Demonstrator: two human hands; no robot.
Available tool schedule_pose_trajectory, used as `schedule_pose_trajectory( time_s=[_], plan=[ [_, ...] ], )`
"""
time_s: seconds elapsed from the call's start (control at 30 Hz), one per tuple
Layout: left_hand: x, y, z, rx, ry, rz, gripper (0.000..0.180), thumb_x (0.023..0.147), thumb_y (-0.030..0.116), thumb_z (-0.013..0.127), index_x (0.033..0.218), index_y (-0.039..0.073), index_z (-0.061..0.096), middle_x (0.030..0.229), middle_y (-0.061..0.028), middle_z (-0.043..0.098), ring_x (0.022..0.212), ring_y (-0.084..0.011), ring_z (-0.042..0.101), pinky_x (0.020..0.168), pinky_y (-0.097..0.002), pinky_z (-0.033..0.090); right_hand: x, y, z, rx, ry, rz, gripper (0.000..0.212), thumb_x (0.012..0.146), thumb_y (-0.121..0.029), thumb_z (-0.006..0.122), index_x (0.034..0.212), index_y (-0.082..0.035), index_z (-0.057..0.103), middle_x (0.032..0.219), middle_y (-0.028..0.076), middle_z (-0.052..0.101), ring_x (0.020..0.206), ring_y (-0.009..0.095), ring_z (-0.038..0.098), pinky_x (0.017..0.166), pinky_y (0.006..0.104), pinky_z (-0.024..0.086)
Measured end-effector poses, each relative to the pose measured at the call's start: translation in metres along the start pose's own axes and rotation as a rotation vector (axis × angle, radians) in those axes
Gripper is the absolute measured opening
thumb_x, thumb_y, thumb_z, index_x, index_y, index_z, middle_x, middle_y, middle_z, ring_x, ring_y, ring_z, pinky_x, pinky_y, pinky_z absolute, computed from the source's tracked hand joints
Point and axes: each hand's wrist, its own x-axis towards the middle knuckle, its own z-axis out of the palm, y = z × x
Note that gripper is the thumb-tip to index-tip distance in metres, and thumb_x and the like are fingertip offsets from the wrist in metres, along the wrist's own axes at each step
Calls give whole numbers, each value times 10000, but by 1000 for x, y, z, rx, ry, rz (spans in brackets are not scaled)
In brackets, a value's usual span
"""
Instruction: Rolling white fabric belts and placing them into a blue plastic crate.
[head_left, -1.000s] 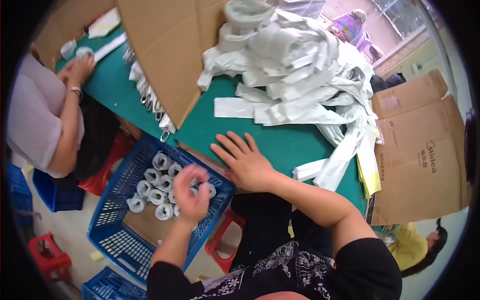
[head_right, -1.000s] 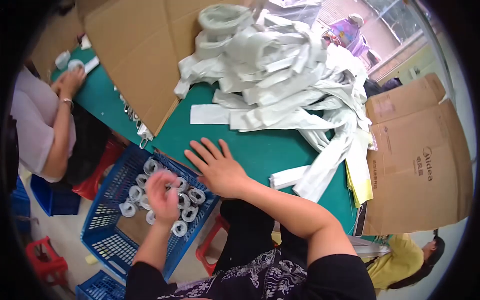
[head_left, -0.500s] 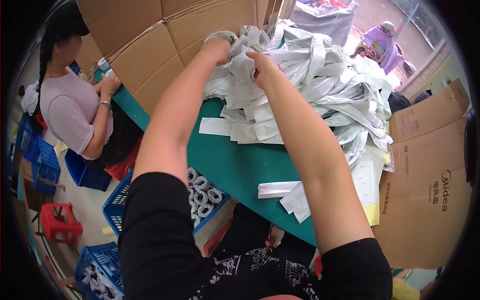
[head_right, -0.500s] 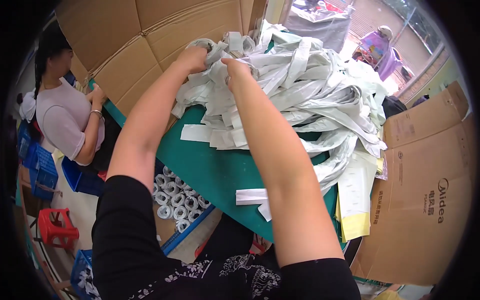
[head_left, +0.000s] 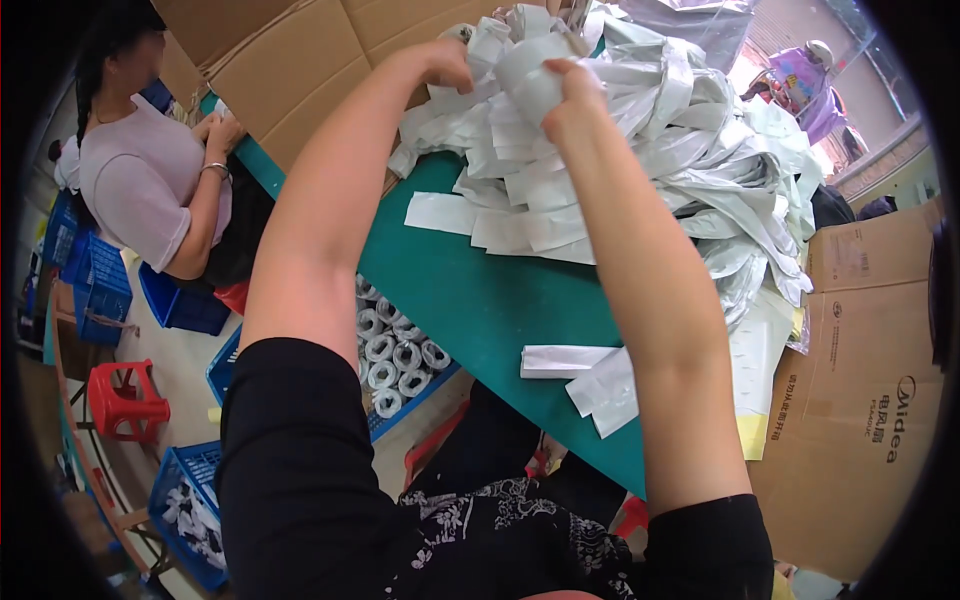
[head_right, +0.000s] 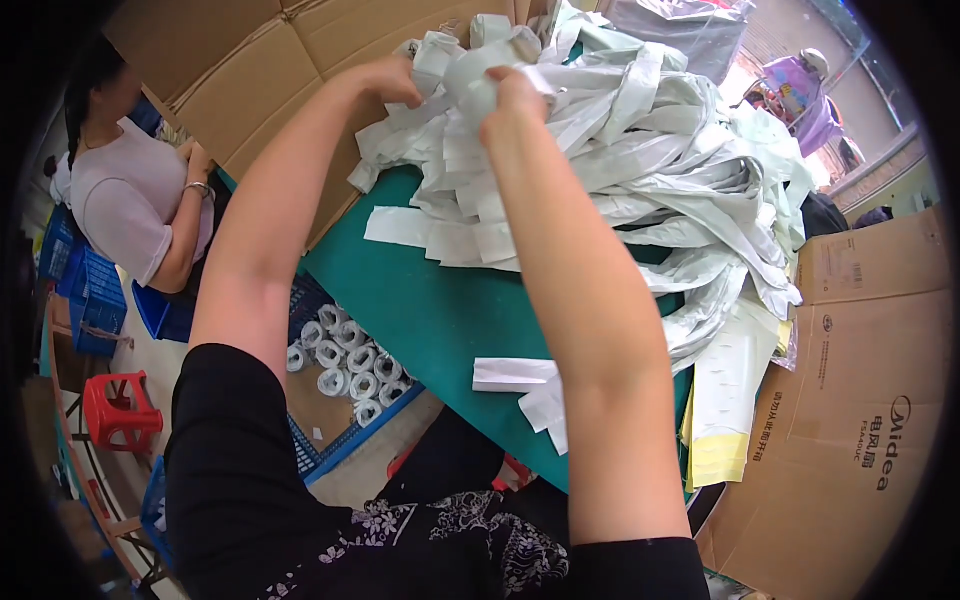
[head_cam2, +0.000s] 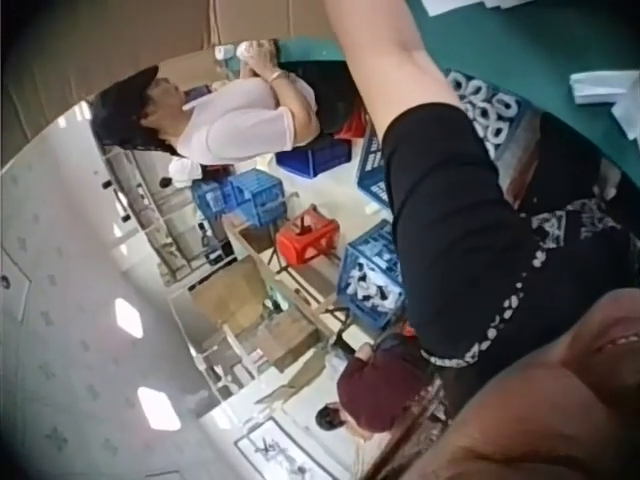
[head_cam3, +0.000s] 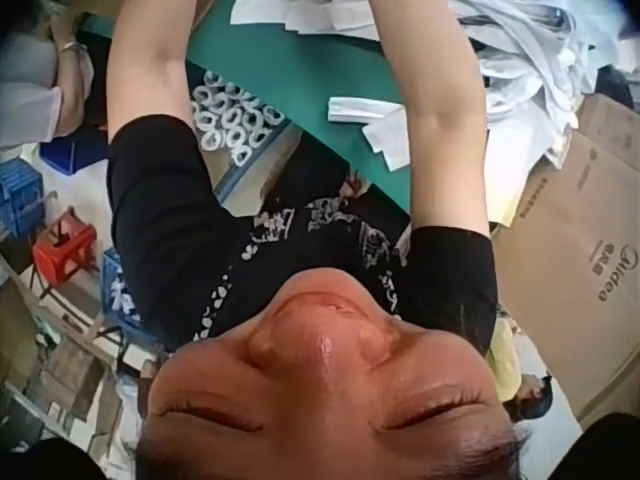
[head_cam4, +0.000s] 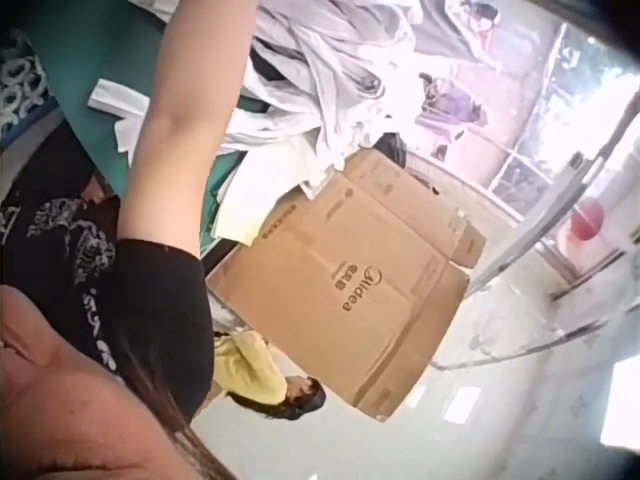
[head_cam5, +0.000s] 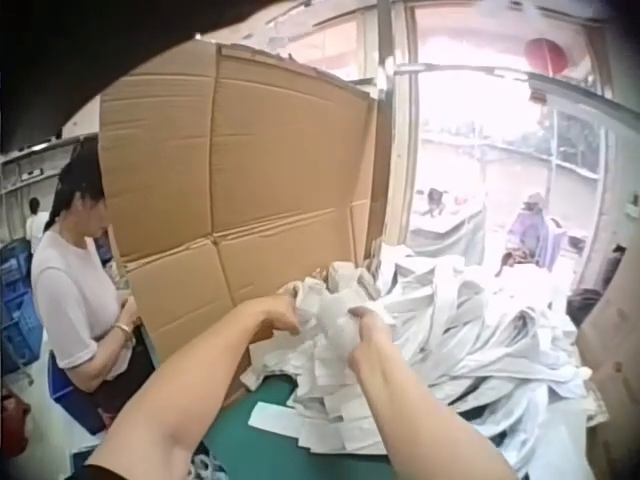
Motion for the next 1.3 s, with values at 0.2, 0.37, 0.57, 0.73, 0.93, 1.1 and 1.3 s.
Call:
schedule_pose_trajectory(
  time_s=[0.2, 0.37, 0.57, 0.73, 0.93, 1.1, 1.3],
  plan=[
    [6, 61, 20, 446, 0, -44, 370, 553, 197, 707, 865, 7, 652, 836, -107, 656, 806, -193, 620, 705, -325, 488, -81, -100, -67, -21, -306, -213, 404, 735, -183, 691, 1084, -67, 524, 1049, 80, 572, 972, 248, 558, 918, 395, 428],
    [-12, 67, 41, 471, 453, -118, 222, 656, 95, 591, 861, 48, 665, 921, -170, 644, 871, -258, 631, 771, -365, 491, -153, -109, -118, -135, -343, -323, 386, 836, -178, 609, 1177, -41, 492, 1152, 74, 551, 1077, 224, 518, 958, 372, 394],
    [-131, 43, -50, -894, -127, 35, 371, 702, 134, 712, 1037, 38, 583, 963, -87, 642, 885, -211, 611, 818, -340, 474, -173, -54, -133, -1097, -512, -296, 428, 775, -206, 659, 1125, 8, 535, 1013, 70, 600, 963, 171, 563, 848, 292, 414],
    [-289, -12, -26, -1145, 39, 56, 459, 679, 58, 722, 1093, 16, 530, 1038, -72, 604, 936, -199, 584, 837, -332, 463, -179, 38, -93, -1826, -617, -687, 311, 744, -265, 645, 794, 41, 625, 649, 139, 613, 673, 238, 598, 804, 303, 403],
    [-491, -161, 166, -246, 2, -629, 540, 564, 239, 737, 1038, 24, 592, 933, -121, 640, 832, -215, 623, 771, -319, 476, -147, 122, -87, -2347, -927, -1072, 286, 711, -234, 655, 873, -5, 603, 801, 180, 610, 766, 343, 546, 869, 406, 342],
    [-577, -300, 384, 207, -309, -1120, 202, 677, 192, 633, 837, 70, 649, 881, -109, 659, 859, -236, 631, 748, -366, 486, -132, 120, -89, -2366, -973, -951, 345, 674, -125, 703, 969, -1, 574, 918, 172, 590, 937, 371, 497, 922, 438, 311],
    [-555, -385, 534, 429, -228, -1089, 168, 776, 139, 496, 783, 161, 662, 807, -25, 666, 807, -171, 622, 813, -366, 375, -154, 141, -76, -2470, -657, -785, 359, 690, -95, 709, 994, 30, 567, 949, 170, 591, 920, 325, 546, 933, 424, 324]
  ],
)
